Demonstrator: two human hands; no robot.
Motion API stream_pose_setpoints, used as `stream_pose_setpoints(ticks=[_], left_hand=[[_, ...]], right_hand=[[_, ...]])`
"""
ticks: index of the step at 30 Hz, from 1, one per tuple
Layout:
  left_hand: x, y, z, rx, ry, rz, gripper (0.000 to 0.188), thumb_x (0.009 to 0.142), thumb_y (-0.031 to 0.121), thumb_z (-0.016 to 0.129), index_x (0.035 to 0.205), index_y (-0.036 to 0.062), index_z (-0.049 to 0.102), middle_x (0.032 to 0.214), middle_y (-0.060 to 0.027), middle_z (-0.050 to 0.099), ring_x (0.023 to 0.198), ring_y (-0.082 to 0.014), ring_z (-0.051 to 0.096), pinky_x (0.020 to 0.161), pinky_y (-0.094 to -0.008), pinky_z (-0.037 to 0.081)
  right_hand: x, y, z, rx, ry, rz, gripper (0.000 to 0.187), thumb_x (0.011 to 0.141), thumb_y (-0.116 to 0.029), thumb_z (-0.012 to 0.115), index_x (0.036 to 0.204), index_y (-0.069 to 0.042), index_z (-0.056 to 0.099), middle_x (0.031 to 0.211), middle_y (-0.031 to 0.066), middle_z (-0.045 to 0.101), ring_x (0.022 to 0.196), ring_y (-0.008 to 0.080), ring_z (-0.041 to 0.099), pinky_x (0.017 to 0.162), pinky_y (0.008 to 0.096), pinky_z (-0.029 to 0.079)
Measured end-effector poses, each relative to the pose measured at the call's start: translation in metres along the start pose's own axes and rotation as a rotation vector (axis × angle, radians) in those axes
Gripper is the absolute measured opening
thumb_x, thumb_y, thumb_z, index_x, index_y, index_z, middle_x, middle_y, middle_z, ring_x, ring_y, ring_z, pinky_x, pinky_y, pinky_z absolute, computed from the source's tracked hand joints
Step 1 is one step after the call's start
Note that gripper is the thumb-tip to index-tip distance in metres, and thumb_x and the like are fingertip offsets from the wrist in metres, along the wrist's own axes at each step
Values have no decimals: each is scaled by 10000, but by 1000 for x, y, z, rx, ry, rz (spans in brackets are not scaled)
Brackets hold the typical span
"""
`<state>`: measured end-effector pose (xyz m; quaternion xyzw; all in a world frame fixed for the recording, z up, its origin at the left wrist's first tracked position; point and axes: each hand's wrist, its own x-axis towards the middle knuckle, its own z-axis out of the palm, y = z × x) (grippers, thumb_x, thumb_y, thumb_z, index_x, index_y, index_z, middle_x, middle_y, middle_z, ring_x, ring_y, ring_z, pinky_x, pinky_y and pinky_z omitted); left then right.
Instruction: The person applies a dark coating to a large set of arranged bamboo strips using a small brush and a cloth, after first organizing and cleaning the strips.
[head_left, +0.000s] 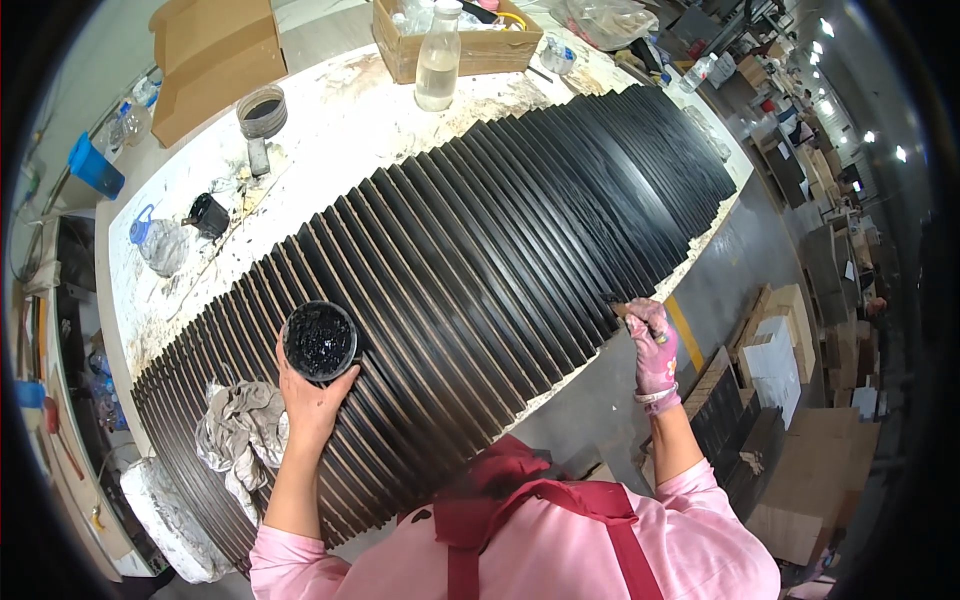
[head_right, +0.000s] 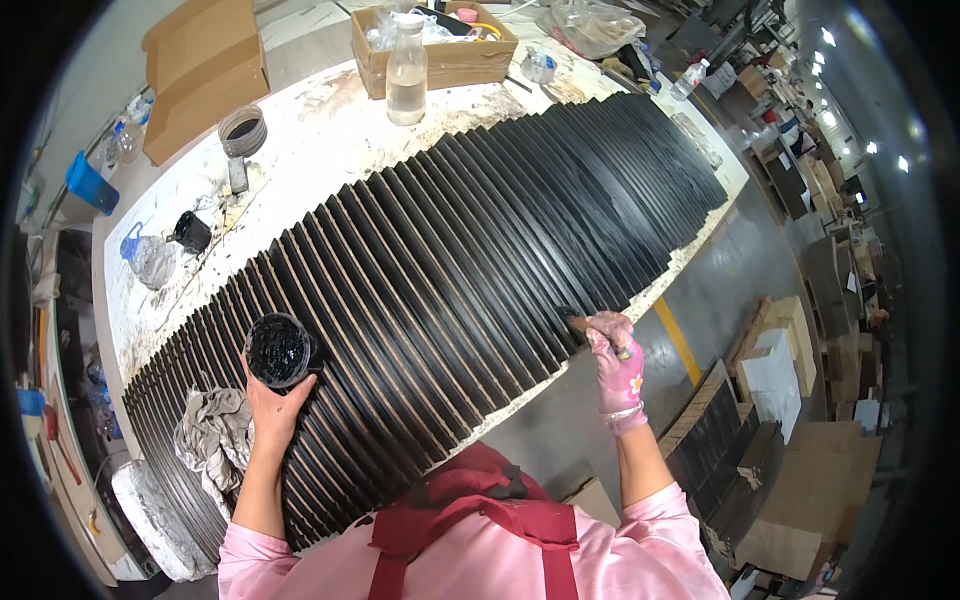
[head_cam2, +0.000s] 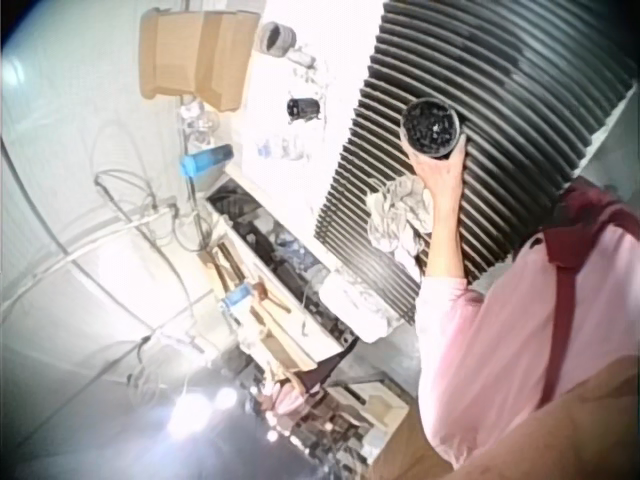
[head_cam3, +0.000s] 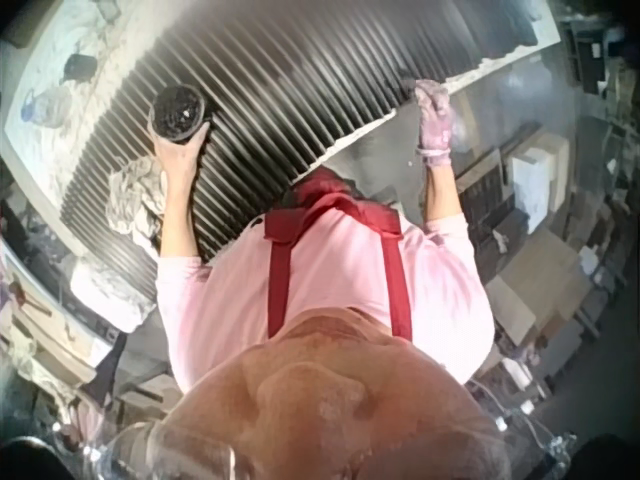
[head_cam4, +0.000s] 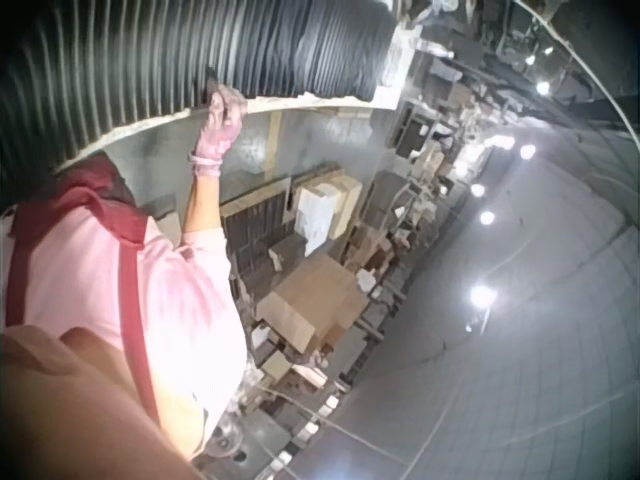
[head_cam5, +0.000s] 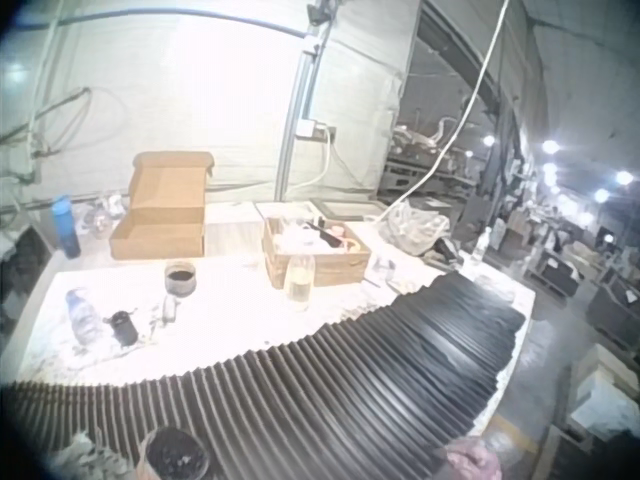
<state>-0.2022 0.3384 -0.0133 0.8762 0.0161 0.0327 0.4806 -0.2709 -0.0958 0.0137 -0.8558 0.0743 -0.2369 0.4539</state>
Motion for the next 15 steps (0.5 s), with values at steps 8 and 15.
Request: stream_pose_setpoints(ticks=[8,15], left_hand=[[1,8,5,54,44,-45,838,605,198,791,1292,-38,372,1162,-181,526,1109,-301,521,994,-362,380],[-9,-9,1,303,8,-89,705,658,346,742,1211,-21,503,1233,-202,495,1203,-378,407,1058,-434,259]], right_hand=[[65,-3,23,129,-134,128,203,868,-123,606,971,52,612,853,59,597,785,110,535,718,236,434],[107,2,54,515,-336,410,231,915,-196,567,1007,15,584,767,18,566,623,53,491,558,191,411]])
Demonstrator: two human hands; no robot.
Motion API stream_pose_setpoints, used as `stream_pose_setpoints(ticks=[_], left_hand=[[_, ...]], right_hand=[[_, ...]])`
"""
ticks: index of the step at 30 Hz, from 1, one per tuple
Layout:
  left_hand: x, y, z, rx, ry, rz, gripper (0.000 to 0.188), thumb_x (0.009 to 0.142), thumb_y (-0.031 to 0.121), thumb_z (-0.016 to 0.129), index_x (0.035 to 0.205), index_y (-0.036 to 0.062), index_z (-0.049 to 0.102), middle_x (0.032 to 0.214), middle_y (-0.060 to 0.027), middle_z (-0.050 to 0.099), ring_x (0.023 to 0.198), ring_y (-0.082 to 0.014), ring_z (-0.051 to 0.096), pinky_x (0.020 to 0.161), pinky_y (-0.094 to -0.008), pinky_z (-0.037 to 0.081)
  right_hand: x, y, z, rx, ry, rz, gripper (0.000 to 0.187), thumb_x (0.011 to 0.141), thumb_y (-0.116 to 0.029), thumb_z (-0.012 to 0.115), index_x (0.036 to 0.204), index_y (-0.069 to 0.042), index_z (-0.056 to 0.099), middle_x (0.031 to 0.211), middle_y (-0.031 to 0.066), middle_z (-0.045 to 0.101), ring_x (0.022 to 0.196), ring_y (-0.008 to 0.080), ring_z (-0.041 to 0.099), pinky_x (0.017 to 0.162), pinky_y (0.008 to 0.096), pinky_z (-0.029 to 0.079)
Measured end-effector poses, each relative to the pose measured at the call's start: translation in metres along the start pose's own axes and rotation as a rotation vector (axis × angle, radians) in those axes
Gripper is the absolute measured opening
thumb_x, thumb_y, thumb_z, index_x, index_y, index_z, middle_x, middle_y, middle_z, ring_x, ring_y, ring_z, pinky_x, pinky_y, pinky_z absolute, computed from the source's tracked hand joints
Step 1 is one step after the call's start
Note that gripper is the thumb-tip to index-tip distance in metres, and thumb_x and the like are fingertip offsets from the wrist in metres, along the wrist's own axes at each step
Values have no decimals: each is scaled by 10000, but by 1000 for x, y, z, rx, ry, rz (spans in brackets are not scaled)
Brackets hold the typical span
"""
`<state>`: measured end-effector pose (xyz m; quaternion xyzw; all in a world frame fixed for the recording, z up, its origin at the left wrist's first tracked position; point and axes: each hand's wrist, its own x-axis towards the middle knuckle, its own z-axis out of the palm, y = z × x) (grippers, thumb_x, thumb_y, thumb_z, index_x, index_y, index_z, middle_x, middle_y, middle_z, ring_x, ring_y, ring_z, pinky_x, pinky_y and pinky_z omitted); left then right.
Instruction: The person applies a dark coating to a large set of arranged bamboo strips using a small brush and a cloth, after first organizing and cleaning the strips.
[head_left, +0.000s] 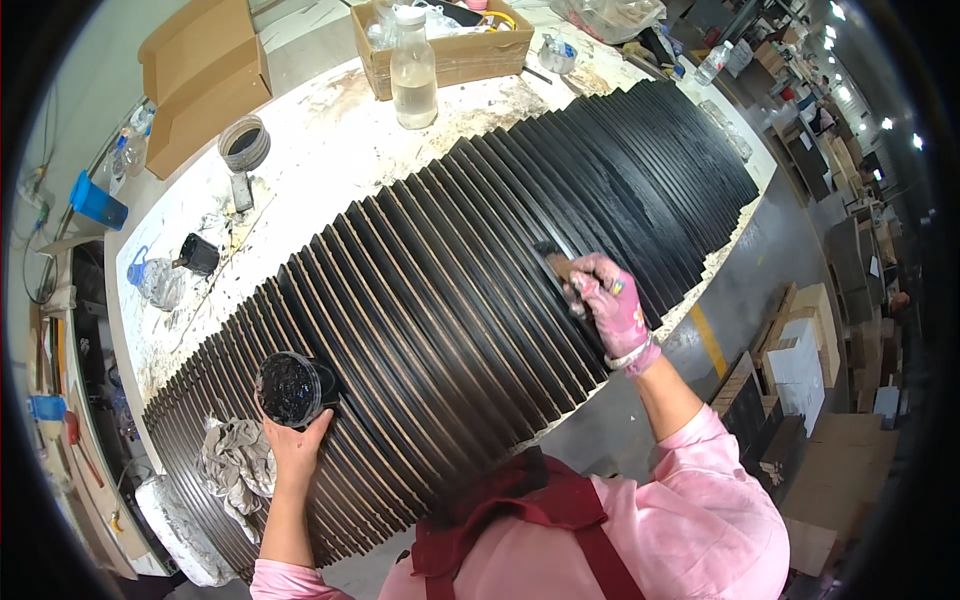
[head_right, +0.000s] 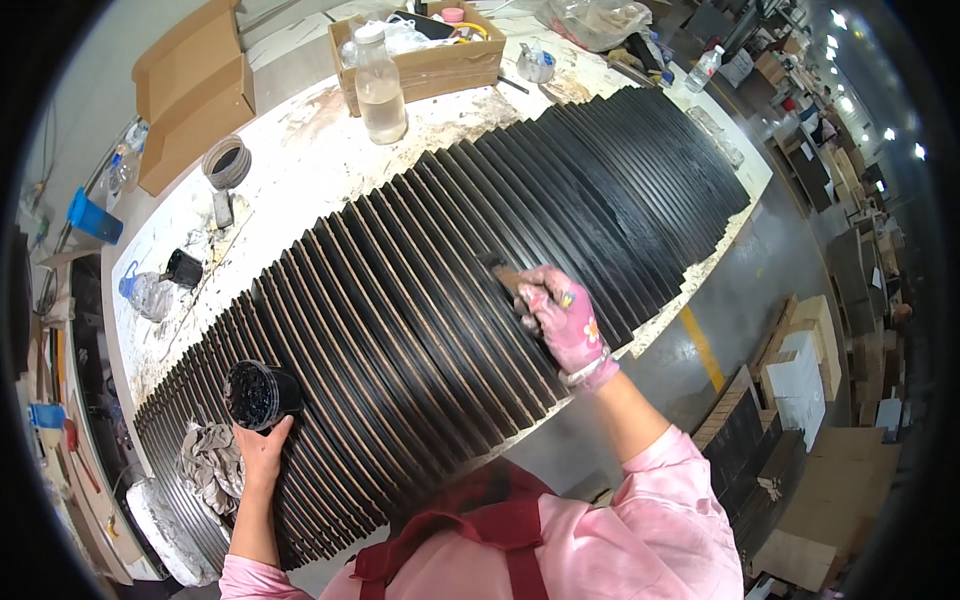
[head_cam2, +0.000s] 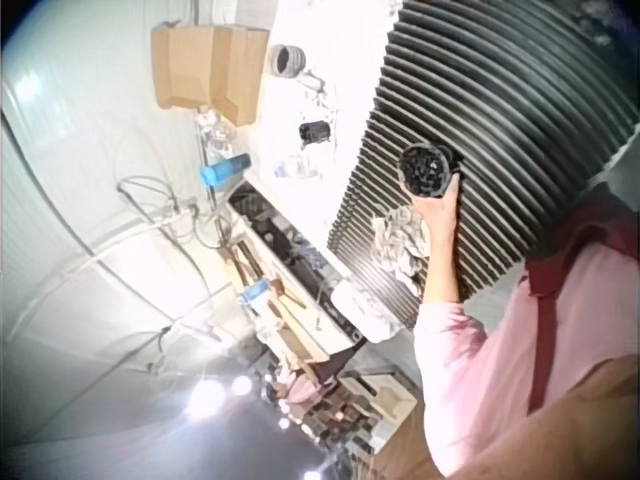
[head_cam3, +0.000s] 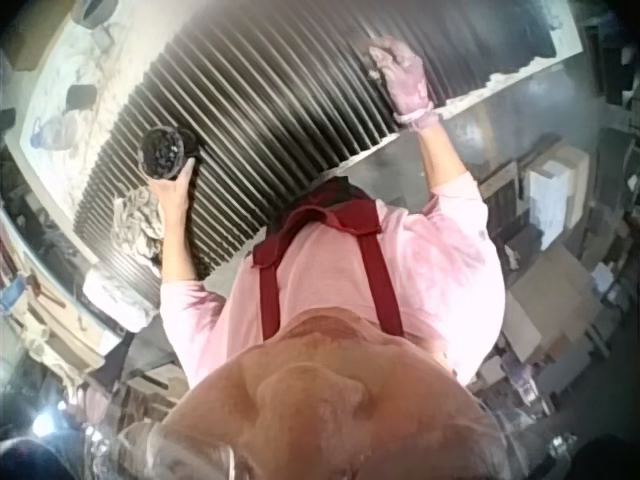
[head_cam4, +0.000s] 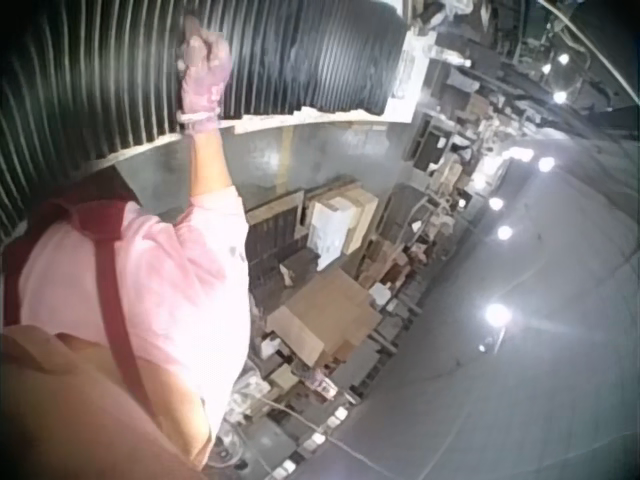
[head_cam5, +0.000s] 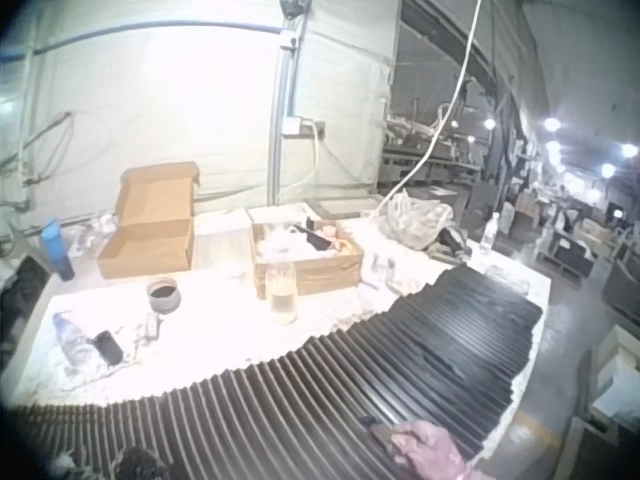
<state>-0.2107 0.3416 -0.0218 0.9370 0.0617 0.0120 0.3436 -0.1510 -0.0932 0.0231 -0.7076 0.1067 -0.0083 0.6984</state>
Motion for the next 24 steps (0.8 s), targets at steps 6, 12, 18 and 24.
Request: stream_pose_setpoints(ticks=[6,12,18,24], left_hand=[[-2,2,4,-85,14,-79,660,666,374,720,1178,-7,551,1276,-199,481,1230,-392,364,1080,-448,204],[-3,-7,6,-102,-71,-96,721,652,389,732,1230,8,531,1312,-197,466,1273,-390,329,1100,-460,166],[-7,-10,4,-74,-71,-145,796,642,373,767,1280,-4,473,1314,-194,453,1286,-385,312,1116,-452,143],[-4,-4,3,-52,-80,-166,842,633,379,791,1298,-7,449,1321,-194,443,1288,-381,312,1117,-449,144]], right_hand=[[65,-12,-17,-153,3,-63,227,913,-200,556,1029,-9,593,716,-11,556,583,35,460,516,181,379],[181,-28,-7,-473,32,-230,238,891,-114,567,1111,-39,618,866,79,662,727,142,593,667,269,476],[223,-22,33,-905,-6,-373,247,871,-240,589,1056,-90,654,990,195,654,974,361,603,854,401,465],[239,-18,46,-1118,17,-320,240,869,-260,581,1017,-87,658,971,203,651,953,365,610,843,413,474]])
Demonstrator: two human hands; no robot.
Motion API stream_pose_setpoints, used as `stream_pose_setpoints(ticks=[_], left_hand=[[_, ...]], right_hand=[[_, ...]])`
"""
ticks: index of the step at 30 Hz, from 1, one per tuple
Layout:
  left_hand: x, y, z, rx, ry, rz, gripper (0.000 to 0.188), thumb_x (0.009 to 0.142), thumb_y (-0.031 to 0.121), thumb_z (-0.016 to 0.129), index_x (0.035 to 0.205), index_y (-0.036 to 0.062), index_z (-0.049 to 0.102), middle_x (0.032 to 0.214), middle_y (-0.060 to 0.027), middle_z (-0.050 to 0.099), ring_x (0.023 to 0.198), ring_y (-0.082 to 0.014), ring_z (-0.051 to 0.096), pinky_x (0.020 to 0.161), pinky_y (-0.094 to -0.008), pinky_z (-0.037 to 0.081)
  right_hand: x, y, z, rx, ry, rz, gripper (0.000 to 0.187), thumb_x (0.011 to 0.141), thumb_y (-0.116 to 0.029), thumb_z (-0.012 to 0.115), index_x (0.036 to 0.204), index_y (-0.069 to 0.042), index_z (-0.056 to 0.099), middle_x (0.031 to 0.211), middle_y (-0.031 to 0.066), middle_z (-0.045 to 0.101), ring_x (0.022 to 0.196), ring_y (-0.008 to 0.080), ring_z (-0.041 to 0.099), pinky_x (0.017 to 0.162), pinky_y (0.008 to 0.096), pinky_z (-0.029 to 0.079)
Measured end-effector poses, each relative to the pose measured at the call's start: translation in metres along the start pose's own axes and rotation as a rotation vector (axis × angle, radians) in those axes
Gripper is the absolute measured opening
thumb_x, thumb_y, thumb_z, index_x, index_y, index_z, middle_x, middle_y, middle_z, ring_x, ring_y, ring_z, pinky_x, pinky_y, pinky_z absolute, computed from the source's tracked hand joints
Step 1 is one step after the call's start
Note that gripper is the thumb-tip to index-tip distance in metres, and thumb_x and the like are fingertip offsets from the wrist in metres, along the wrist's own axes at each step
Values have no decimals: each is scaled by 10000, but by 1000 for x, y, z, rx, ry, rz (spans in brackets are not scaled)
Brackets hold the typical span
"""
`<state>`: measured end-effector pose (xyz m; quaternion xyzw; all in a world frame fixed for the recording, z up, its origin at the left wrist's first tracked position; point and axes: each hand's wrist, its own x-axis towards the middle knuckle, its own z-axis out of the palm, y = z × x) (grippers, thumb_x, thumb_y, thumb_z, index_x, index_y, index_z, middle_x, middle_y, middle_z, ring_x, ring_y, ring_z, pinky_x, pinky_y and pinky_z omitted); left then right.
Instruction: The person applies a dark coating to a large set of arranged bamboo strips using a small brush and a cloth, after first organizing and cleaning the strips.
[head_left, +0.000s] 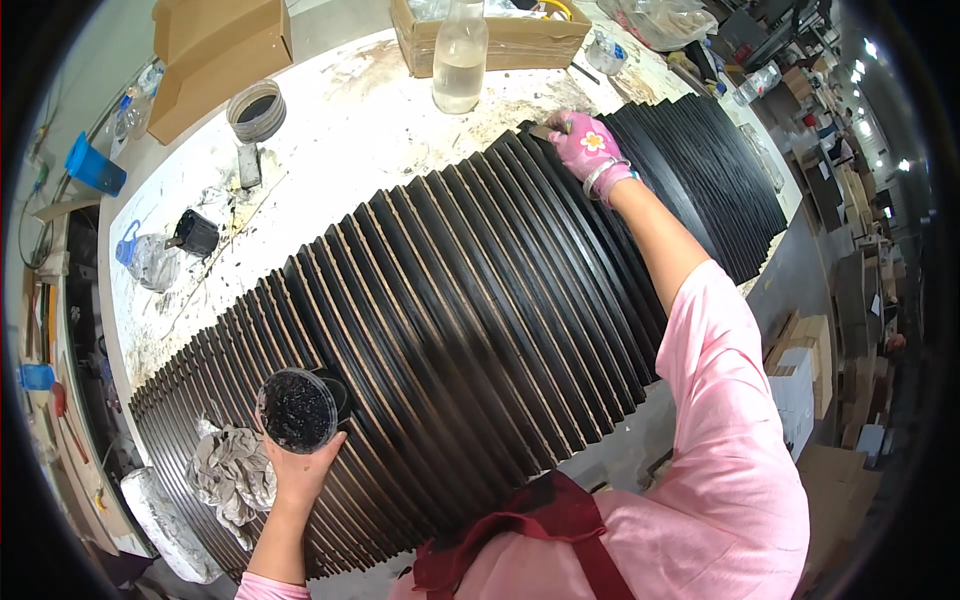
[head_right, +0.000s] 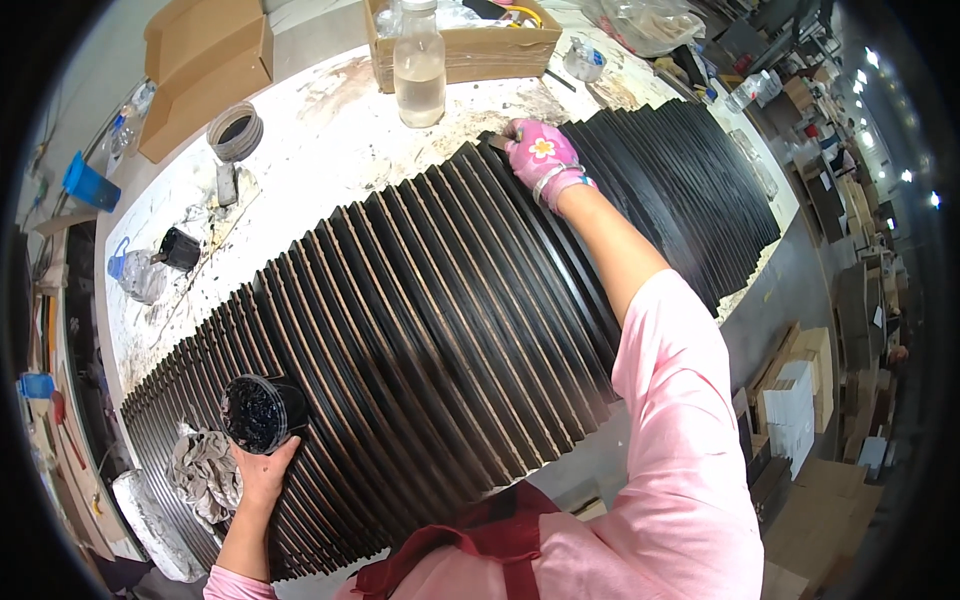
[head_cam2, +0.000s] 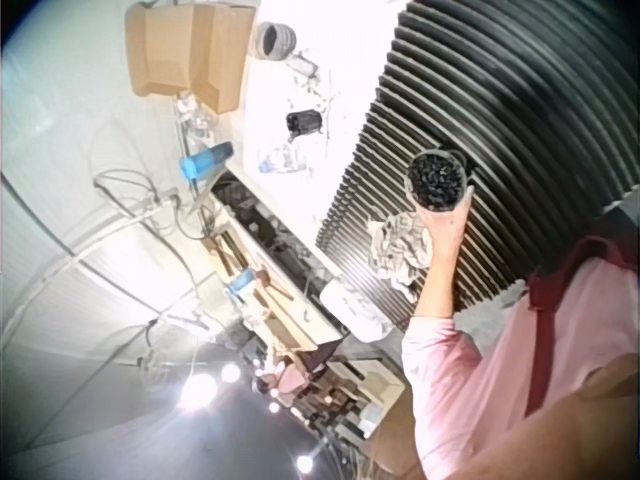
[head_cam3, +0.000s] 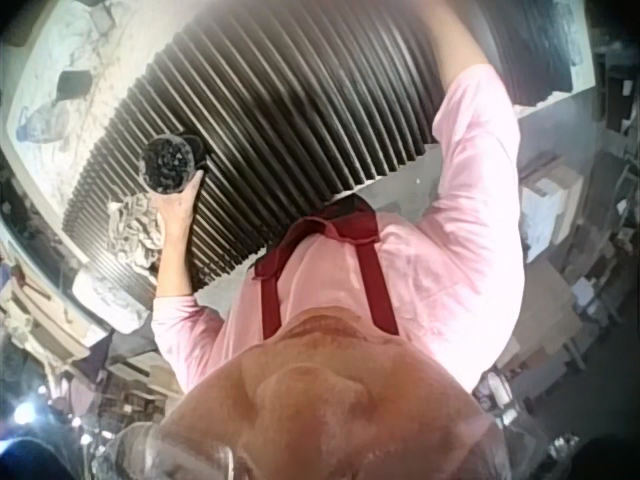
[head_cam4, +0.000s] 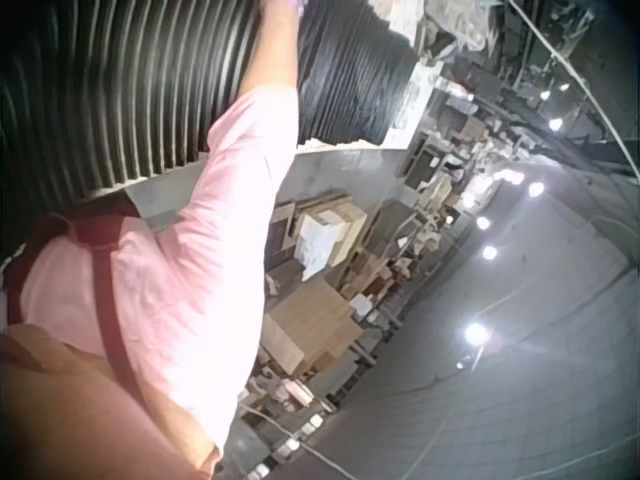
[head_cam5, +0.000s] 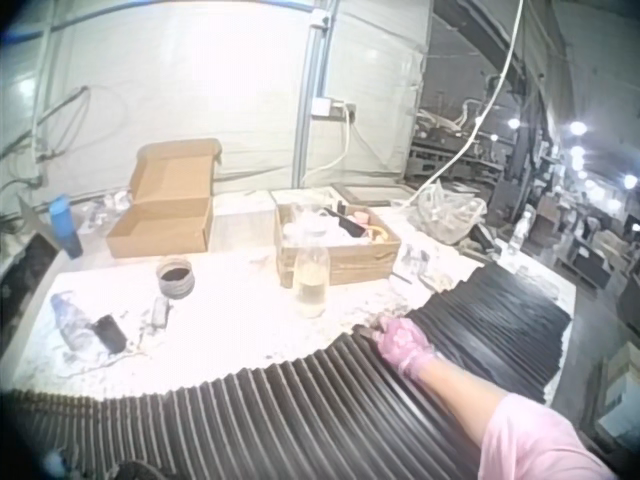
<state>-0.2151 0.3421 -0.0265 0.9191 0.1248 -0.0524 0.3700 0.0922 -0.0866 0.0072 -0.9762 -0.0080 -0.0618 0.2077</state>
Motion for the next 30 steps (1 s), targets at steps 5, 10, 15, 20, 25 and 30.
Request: stream_pose_setpoints(ticks=[5,10,15,20,25,30], left_hand=[[0,-8,-1,-55,-43,-20,892,631,397,801,1313,-25,411,1319,-203,434,1293,-374,310,1121,-439,145],[-1,-13,3,-21,4,-10,981,605,346,833,1350,-42,326,1335,-212,403,1289,-361,319,1120,-432,153],[-2,-12,3,-58,42,-9,943,607,328,833,1328,-42,352,1311,-210,419,1264,-363,341,1105,-434,182],[1,-2,-1,-31,-15,52,840,622,325,820,1293,-2,434,1294,-196,443,1249,-365,362,1083,-432,215],[2,-8,0,-1,-25,65,887,615,331,831,1309,-5,392,1298,-186,439,1223,-345,411,1080,-423,249],[1,-7,3,-98,16,26,935,597,299,838,1329,-6,342,1273,-182,448,1210,-338,424,1086,-405,264]], right_hand=[[11,1,-9,-9,-5,35,224,855,-233,595,997,-71,658,961,191,657,936,348,616,838,400,476],[16,13,-1,-70,-21,-38,239,860,-273,586,967,-79,672,947,193,660,921,356,624,828,414,482],[25,31,-13,245,55,114,207,871,-208,584,1011,-79,666,843,169,664,835,315,629,770,370,474],[-3,45,-4,626,24,53,225,884,-121,578,1061,6,634,693,29,578,606,99,516,547,267,406],[-6,46,-8,365,51,12,276,863,-153,588,1113,-43,630,914,159,669,834,245,627,792,318,474],[16,31,-26,168,-8,126,228,841,-186,602,1039,-100,677,918,183,669,898,293,633,818,358,474]])
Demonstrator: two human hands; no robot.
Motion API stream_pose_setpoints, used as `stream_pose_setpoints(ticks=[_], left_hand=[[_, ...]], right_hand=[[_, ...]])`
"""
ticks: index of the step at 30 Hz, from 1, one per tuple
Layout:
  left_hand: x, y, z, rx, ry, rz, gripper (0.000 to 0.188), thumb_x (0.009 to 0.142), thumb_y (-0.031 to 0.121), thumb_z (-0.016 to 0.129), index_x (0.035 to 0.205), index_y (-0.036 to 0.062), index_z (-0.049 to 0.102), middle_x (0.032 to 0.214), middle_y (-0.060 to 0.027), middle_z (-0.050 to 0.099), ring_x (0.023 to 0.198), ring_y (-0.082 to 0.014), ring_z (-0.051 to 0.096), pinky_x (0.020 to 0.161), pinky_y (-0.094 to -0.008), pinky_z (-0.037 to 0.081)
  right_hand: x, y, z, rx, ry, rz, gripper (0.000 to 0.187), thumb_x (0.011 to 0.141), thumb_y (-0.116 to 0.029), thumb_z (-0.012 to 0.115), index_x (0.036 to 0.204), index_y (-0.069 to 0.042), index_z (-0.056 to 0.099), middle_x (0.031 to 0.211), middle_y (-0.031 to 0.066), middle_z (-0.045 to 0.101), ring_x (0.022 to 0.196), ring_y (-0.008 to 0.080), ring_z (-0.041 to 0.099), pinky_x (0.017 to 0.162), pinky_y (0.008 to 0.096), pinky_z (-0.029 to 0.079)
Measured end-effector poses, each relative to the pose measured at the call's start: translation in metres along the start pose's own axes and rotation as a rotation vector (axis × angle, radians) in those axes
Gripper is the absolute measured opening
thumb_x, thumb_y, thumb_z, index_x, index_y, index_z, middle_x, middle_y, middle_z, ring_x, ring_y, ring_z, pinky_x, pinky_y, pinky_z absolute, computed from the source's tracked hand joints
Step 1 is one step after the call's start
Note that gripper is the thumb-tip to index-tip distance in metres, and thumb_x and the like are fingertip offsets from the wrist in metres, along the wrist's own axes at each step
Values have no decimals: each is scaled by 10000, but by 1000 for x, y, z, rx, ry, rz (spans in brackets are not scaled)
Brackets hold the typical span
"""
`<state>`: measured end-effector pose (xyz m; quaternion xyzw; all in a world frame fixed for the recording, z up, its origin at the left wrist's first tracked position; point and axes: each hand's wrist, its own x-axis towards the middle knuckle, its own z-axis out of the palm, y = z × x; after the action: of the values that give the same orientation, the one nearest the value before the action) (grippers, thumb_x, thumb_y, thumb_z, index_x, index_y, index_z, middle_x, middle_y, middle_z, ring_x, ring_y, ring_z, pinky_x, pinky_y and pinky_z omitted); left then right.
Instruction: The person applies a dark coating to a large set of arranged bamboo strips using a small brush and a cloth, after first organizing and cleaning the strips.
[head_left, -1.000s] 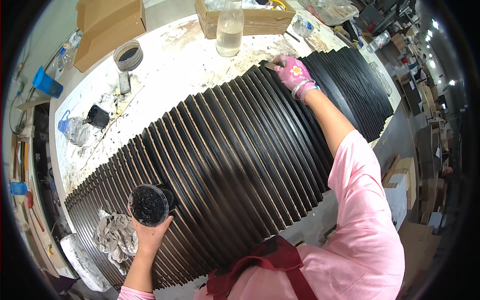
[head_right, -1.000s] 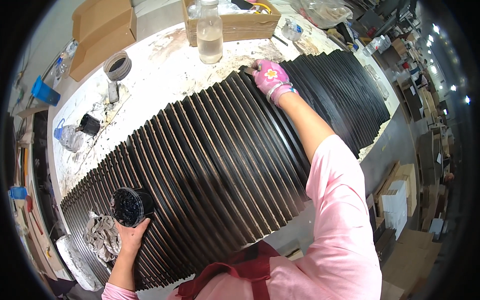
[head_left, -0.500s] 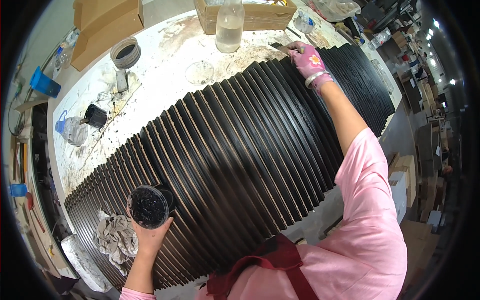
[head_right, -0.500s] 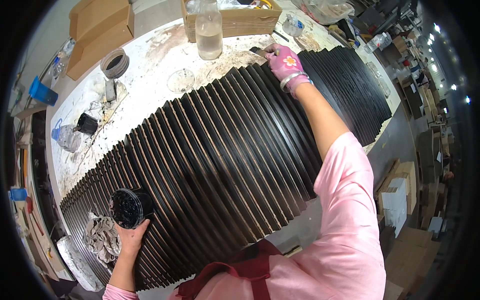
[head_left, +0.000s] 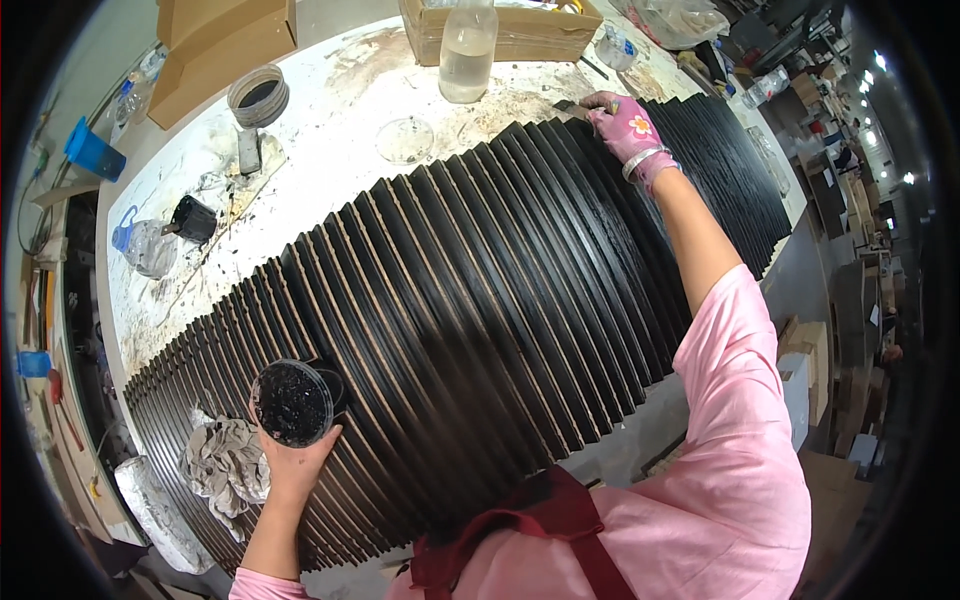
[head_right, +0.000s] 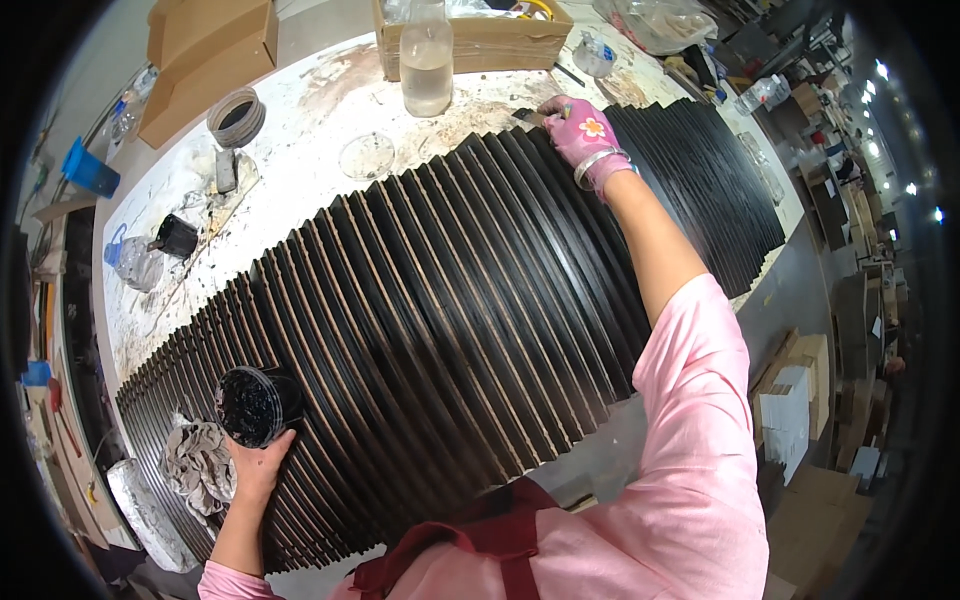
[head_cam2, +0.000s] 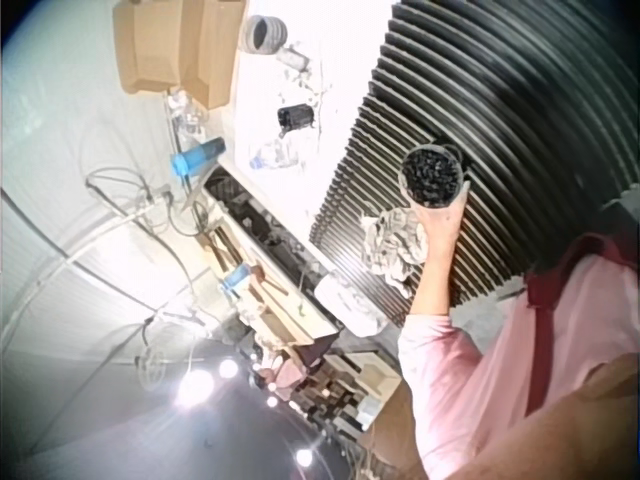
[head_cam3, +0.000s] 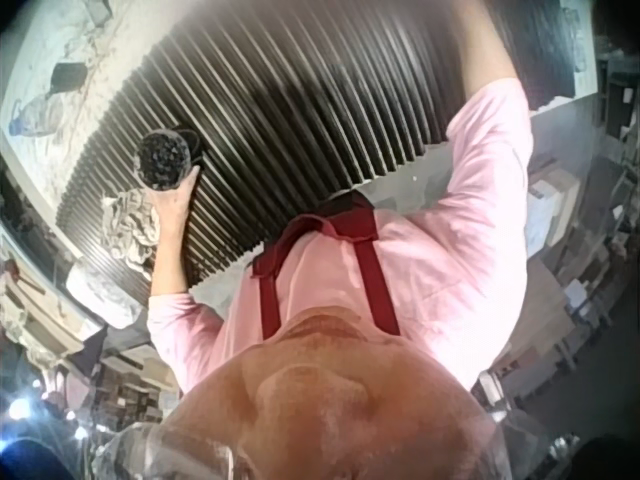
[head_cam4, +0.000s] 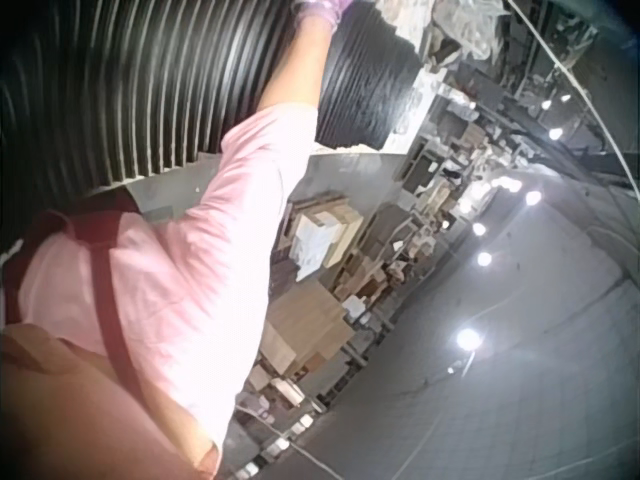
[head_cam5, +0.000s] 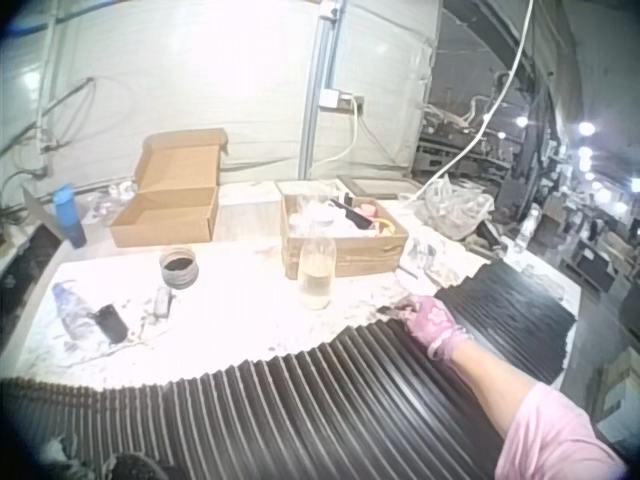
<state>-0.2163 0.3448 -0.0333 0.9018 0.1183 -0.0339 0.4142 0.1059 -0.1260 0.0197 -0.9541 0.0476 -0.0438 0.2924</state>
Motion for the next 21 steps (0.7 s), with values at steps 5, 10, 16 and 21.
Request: stream_pose_setpoints(ticks=[5,10,16,21], left_hand=[[-1,0,0,66,1,-45,942,582,297,840,1323,-27,356,1299,-195,435,1240,-354,388,1109,-415,219],[0,1,2,-3,14,-96,974,575,301,844,1333,-42,336,1301,-204,429,1251,-359,371,1112,-412,207],[-2,-12,0,16,-23,-82,996,583,313,847,1341,-51,315,1299,-205,426,1249,-360,371,1110,-413,209],[-3,-6,2,-63,10,-85,951,593,307,845,1330,-39,353,1299,-203,431,1260,-359,357,1110,-420,206]], right_hand=[[7,0,0,-12,-81,-17,211,836,-214,616,993,-97,696,917,164,676,910,292,632,825,352,475],[22,25,20,-81,-54,-78,210,830,-170,628,986,-41,685,754,94,657,663,160,587,660,300,475],[33,6,13,-196,-83,-34,234,823,-213,607,972,-52,689,864,145,653,827,250,608,774,336,471],[22,-16,11,-121,-253,-6,252,837,-236,587,1010,-75,674,1013,179,663,978,326,619,870,379,473]])
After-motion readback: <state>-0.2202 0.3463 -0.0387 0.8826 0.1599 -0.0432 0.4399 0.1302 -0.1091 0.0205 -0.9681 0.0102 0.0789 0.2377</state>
